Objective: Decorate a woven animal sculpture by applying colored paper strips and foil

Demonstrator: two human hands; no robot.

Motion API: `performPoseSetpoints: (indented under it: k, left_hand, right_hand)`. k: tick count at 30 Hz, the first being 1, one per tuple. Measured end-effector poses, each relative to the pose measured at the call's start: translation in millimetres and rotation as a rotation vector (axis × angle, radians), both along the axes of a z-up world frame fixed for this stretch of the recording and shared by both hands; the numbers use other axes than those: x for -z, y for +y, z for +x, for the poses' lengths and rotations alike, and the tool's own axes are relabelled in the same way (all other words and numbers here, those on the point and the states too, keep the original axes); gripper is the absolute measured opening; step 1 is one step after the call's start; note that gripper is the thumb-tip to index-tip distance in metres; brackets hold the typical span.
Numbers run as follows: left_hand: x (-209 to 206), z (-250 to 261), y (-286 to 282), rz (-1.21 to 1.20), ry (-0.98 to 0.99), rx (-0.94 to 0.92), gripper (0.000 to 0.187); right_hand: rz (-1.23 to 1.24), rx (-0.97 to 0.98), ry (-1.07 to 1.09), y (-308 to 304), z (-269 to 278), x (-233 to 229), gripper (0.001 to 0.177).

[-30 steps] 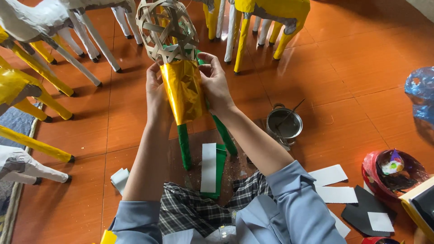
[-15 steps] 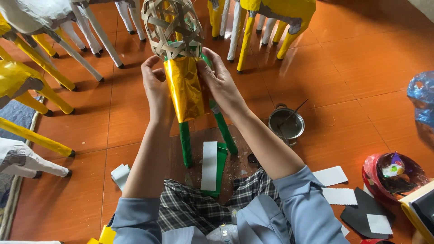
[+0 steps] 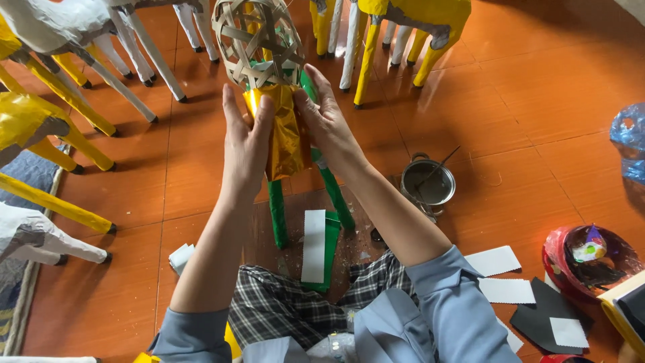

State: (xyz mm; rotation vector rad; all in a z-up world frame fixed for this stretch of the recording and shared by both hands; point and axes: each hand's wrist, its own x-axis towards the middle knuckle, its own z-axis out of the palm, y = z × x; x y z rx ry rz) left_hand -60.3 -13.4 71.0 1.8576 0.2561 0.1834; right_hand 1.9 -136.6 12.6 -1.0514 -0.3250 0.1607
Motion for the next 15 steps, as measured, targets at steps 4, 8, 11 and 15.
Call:
performPoseSetpoints:
  k: [4,8,11,15]
  left_hand:
    - [9.0,16.2,2.6,-0.267,-0.156,0.128,0.098]
    - [3.8,22.7,3.5,-0.608,-0.088,0.203,0.058]
    - [-8.0,17.0,3.5,-0.664,0.011,0.238,0.058]
    - [-5.9,20.8,5.8,-0.7,0.051,0.313,0.065]
  right_hand:
    - [-0.048,0.014,0.005,-0.4,-5.1,-7.7,0.079]
    - [-0.082,-0.004,0.009,-2.0,-6.5,-14.0,0.075]
    - [-0.126,-0.024,-0.006,-4.9,-10.8,-19.6,0.073]
    - [-0.081,-0.06,-0.106,-7.7,-10.6,-18.6,0.07]
